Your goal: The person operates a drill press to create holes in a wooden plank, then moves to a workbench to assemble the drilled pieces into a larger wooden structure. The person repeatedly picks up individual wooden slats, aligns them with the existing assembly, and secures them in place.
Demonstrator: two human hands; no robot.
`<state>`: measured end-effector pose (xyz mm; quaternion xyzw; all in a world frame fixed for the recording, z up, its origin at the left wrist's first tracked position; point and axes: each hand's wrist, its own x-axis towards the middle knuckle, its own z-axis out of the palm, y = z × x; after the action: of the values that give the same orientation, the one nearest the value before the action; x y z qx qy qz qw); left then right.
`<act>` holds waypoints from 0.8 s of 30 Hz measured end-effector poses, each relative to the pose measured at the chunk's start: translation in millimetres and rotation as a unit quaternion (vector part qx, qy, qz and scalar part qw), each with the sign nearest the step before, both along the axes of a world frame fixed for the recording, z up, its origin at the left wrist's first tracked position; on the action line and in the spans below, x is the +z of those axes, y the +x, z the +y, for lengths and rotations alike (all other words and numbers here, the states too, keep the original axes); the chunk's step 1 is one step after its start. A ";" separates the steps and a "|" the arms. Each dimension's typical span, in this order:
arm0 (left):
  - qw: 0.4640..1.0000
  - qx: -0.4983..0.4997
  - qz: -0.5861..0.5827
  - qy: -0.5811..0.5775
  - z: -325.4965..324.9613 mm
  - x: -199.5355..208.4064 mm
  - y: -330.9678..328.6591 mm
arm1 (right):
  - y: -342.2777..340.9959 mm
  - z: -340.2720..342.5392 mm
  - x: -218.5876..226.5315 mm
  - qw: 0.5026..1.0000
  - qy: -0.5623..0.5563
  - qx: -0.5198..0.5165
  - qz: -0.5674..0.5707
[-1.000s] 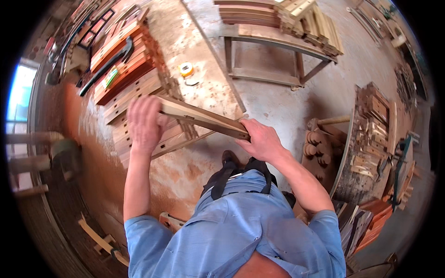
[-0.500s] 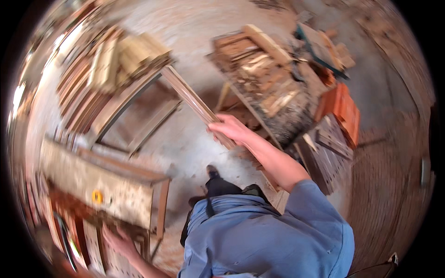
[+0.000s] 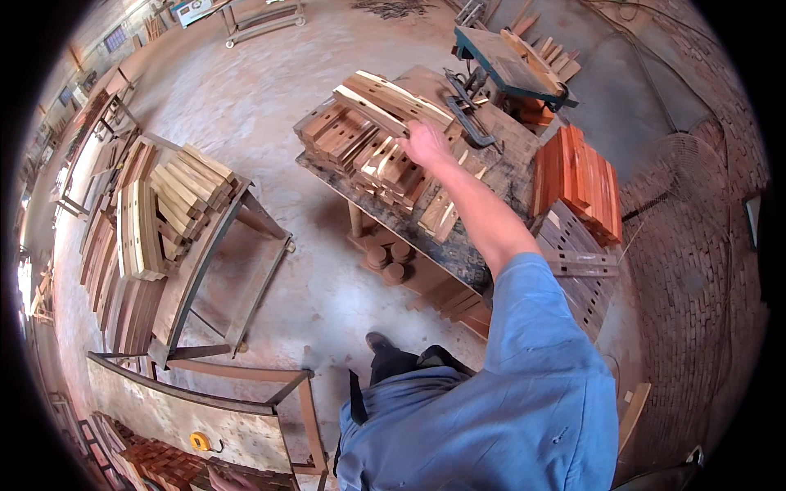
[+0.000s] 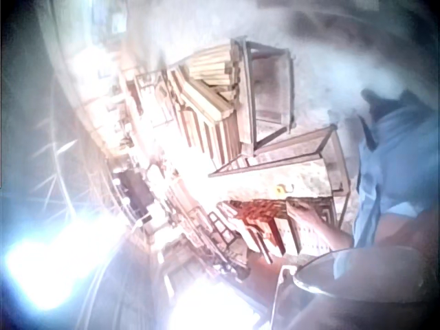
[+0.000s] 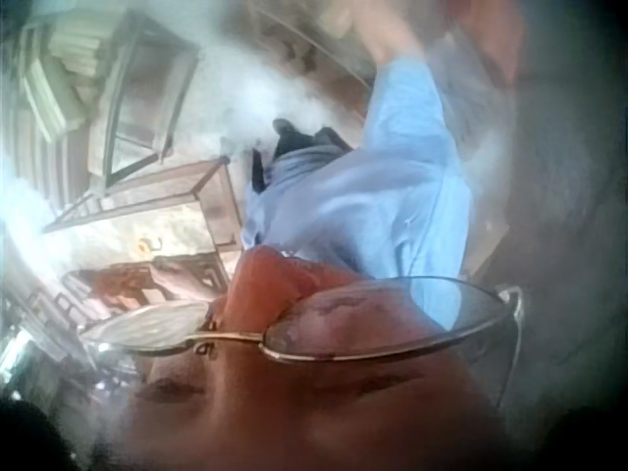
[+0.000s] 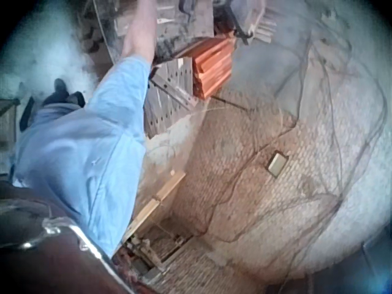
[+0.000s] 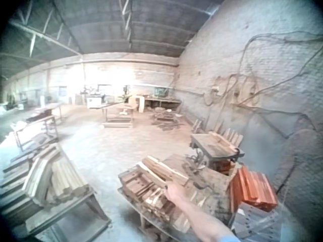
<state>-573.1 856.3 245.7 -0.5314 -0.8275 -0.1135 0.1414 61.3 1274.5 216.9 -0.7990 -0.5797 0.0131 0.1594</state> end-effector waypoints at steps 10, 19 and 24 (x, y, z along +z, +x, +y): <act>0.999 0.036 0.001 -0.026 -27.4 4.2 0.5 | 29.8 69.7 -22.7 0.998 -0.029 -0.027 -0.053; 0.987 0.134 -0.090 -0.016 -72.3 -37.1 -53.7 | 151.8 99.2 -82.7 0.919 -0.059 0.104 -0.375; 0.981 0.180 -0.069 -0.006 -106.8 -61.5 -71.8 | 138.3 91.0 -62.2 0.958 0.064 0.099 -0.262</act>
<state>-645.0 749.4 184.2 -0.3652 -0.9181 -0.1178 0.0990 199.5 1365.5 154.7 -0.7009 -0.6773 -0.2177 0.0504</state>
